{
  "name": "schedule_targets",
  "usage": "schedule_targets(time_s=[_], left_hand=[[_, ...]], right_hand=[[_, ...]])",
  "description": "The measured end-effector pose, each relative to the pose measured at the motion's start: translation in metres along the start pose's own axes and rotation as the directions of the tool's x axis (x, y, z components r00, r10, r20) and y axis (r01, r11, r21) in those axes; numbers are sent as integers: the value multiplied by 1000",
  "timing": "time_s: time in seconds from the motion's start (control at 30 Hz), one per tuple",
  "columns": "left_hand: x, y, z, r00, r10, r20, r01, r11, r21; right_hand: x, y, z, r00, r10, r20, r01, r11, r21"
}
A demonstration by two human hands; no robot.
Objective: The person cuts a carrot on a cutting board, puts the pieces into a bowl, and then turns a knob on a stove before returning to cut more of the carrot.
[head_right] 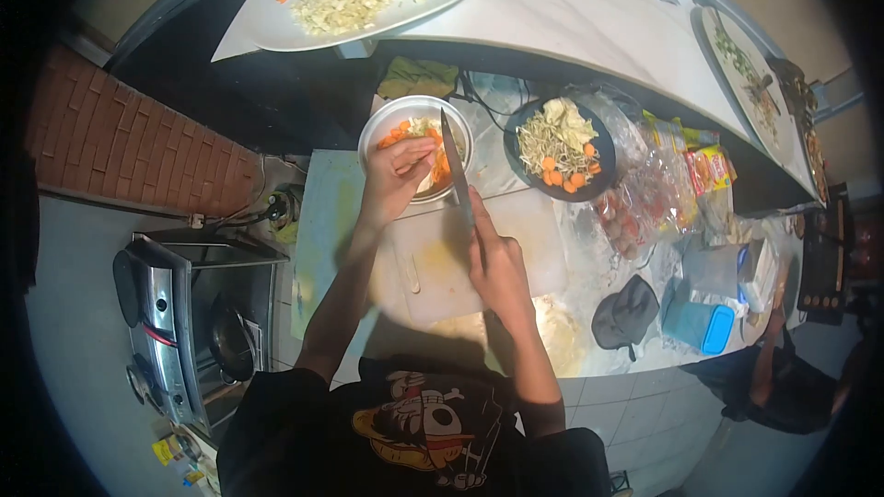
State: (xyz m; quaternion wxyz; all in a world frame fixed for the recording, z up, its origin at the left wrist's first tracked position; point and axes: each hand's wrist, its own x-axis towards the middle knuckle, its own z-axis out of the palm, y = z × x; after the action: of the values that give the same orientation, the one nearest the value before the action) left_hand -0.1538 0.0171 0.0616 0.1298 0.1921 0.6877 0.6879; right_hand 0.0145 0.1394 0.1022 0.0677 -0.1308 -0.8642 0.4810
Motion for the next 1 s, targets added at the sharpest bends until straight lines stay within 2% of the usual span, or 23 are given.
schedule_targets(time_s=[0.1, 0.13, 0.17, 0.2, 0.27, 0.3, 0.4, 0.47, 0.57, 0.63, 0.67, 0.73, 0.87, 0.93, 0.97, 1.0], left_hand=[[10, -7, -3, 997, 21, 78, -18, 999, -36], [8, 0, -1, 993, -93, 78, 105, 982, -159], [6, 5, 1, 974, -206, 93, 225, 934, -278], [5, 3, 3, 974, -206, 90, 223, 933, -283], [6, -4, 4, 937, -320, 138, 348, 834, -429], [7, -2, 3, 935, -302, 185, 354, 805, -477], [5, 8, 3, 928, -332, 170, 373, 820, -434], [7, 4, 0, 946, -296, 135, 325, 841, -434], [10, 5, -9, 938, -307, 163, 346, 860, -374], [14, -8, -13, 976, -113, 187, 159, 955, -252], [15, -14, -16, 976, -112, 187, 158, 956, -249], [19, -13, -18, 969, -68, 237, 88, 993, -75], [26, -2, -13, 973, -121, 199, 112, 992, 53], [34, -4, -15, 982, -31, 184, -28, 951, 308], [39, -5, -16, 981, -31, 189, -30, 950, 311], [45, -8, -17, 985, -25, 168, -62, 869, 492]], right_hand=[[4, -1, 2, 1000, 6, -4, -6, 1000, 14], [6, -1, 2, 1000, 1, -5, -1, 1000, 8], [6, -2, 3, 999, 47, 13, -48, 995, 90], [6, -2, 4, 995, 93, 38, -99, 980, 172], [7, 0, 7, 998, 66, 20, -69, 979, 194], [8, 1, 8, 995, 94, 34, -99, 974, 203], [8, 2, 8, 991, 127, 49, -135, 965, 227], [8, 4, 8, 985, 161, 59, -171, 951, 258], [9, 5, 7, 987, 153, 45, -160, 958, 239], [9, 5, 5, 989, 142, 34, -146, 966, 214], [7, 6, 5, 990, 139, 24, -141, 972, 186], [4, 6, 5, 993, 120, -3, -118, 977, 178], [-4, 6, 0, 994, 102, -42, -94, 983, 158], [-9, 7, -4, 991, 123, -48, -114, 981, 156], [-11, 8, -6, 989, 142, -49, -133, 980, 151], [-14, 10, -7, 988, 144, -52, -134, 979, 155]])
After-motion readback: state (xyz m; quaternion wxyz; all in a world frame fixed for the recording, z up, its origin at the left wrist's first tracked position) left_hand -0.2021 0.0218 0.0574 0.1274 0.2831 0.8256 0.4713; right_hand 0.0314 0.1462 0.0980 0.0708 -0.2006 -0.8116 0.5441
